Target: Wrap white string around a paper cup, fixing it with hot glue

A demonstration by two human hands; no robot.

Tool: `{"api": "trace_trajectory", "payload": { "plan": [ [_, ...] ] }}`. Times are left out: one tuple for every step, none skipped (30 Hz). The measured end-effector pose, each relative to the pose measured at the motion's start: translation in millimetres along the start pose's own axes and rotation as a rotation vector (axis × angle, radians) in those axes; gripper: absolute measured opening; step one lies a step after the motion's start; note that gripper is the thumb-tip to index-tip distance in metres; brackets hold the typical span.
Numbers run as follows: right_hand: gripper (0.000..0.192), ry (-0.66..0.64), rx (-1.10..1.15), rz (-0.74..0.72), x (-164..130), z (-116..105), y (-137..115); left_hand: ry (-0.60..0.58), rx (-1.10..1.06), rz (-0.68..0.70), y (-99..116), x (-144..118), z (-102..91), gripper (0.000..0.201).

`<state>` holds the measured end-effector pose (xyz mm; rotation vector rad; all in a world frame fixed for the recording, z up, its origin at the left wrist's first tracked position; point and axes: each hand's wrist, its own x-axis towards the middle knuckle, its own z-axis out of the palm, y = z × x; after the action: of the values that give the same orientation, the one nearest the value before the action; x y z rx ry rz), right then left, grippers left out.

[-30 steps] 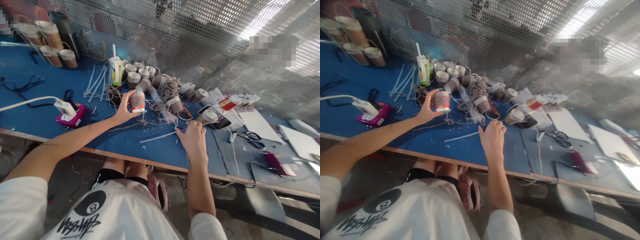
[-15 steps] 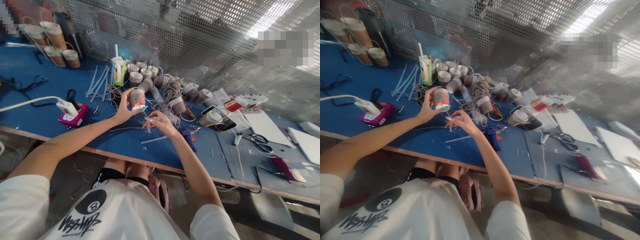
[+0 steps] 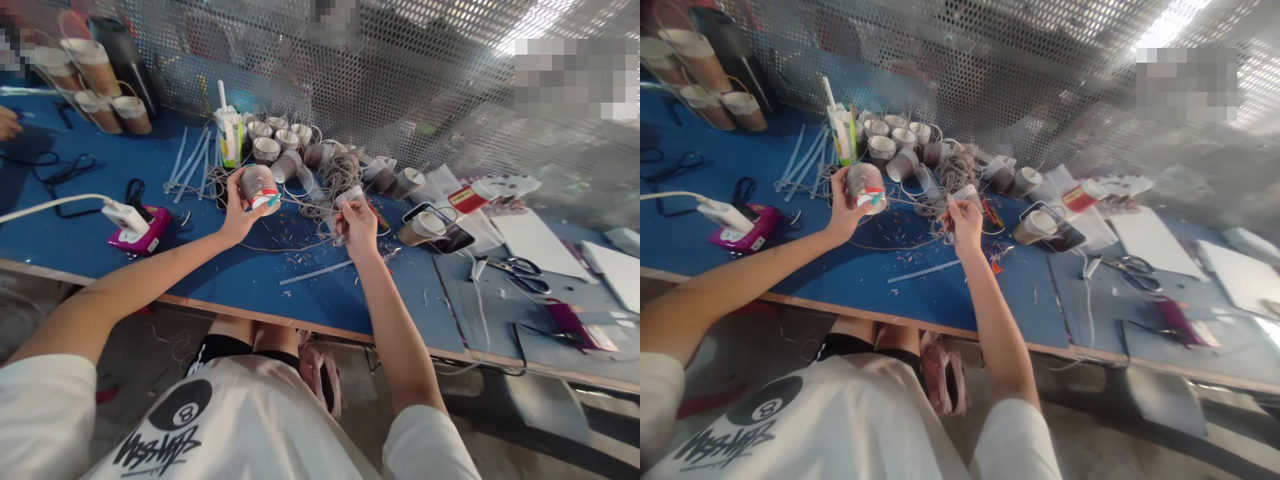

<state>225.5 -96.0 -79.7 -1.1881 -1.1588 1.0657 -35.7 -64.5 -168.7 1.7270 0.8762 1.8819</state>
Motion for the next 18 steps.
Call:
{"api": "trace_trajectory", "payload": {
  "plan": [
    [0.039, 0.074, -0.048, -0.032, 3, -4, 2, 0.040, -0.040, -0.016, 1, 1, 1.1, 0.087],
    [0.035, 0.147, -0.111, -0.072, 6, -8, 5, 0.084, -0.080, -0.028, 3, 2, 2.3, 0.086],
    [0.032, 0.211, -0.183, -0.118, 9, -12, 7, 0.130, -0.121, -0.035, 6, 3, 3.5, 0.083],
    [0.029, 0.262, -0.257, -0.166, 12, -16, 9, 0.171, -0.160, -0.036, 9, 4, 4.6, 0.080],
    [0.028, 0.295, -0.326, -0.212, 14, -20, 11, 0.204, -0.193, -0.034, 12, 5, 5.4, 0.078],
    [0.027, 0.315, -0.391, -0.251, 15, -24, 12, 0.229, -0.220, -0.032, 14, 6, 5.9, 0.075],
    [0.027, 0.329, -0.458, -0.285, 16, -27, 13, 0.247, -0.236, -0.032, 16, 6, 6.2, 0.073],
    [0.026, 0.350, -0.529, -0.316, 17, -30, 13, 0.259, -0.240, -0.032, 18, 7, 6.3, 0.072],
    [0.026, 0.380, -0.609, -0.349, 17, -32, 12, 0.264, -0.236, -0.033, 18, 7, 6.3, 0.072],
    [0.026, 0.422, -0.693, -0.387, 16, -34, 11, 0.266, -0.227, -0.035, 18, 7, 6.3, 0.072],
    [0.027, 0.475, -0.777, -0.427, 15, -36, 8, 0.267, -0.221, -0.035, 17, 7, 6.3, 0.071],
    [0.028, 0.530, -0.851, -0.469, 14, -37, 5, 0.264, -0.217, -0.031, 16, 7, 6.3, 0.072],
    [0.030, 0.582, -0.910, -0.512, 12, -38, 1, 0.256, -0.212, -0.024, 14, 7, 6.3, 0.072],
    [0.032, 0.622, -0.950, -0.554, 10, -39, -3, 0.241, -0.205, -0.014, 12, 6, 6.3, 0.073],
    [0.035, 0.648, -0.971, -0.598, 7, -40, -7, 0.218, -0.193, -0.004, 11, 6, 6.3, 0.075],
    [0.037, 0.648, -0.971, -0.645, 5, -40, -11, 0.185, -0.172, 0.006, 10, 5, 6.3, 0.078],
    [0.039, 0.616, -0.952, -0.691, 2, -40, -14, 0.142, -0.147, 0.013, 9, 4, 6.2, 0.081],
    [0.040, 0.555, -0.913, -0.730, 0, -39, -16, 0.095, -0.121, 0.020, 10, 3, 6.1, 0.083]
  ]
}}
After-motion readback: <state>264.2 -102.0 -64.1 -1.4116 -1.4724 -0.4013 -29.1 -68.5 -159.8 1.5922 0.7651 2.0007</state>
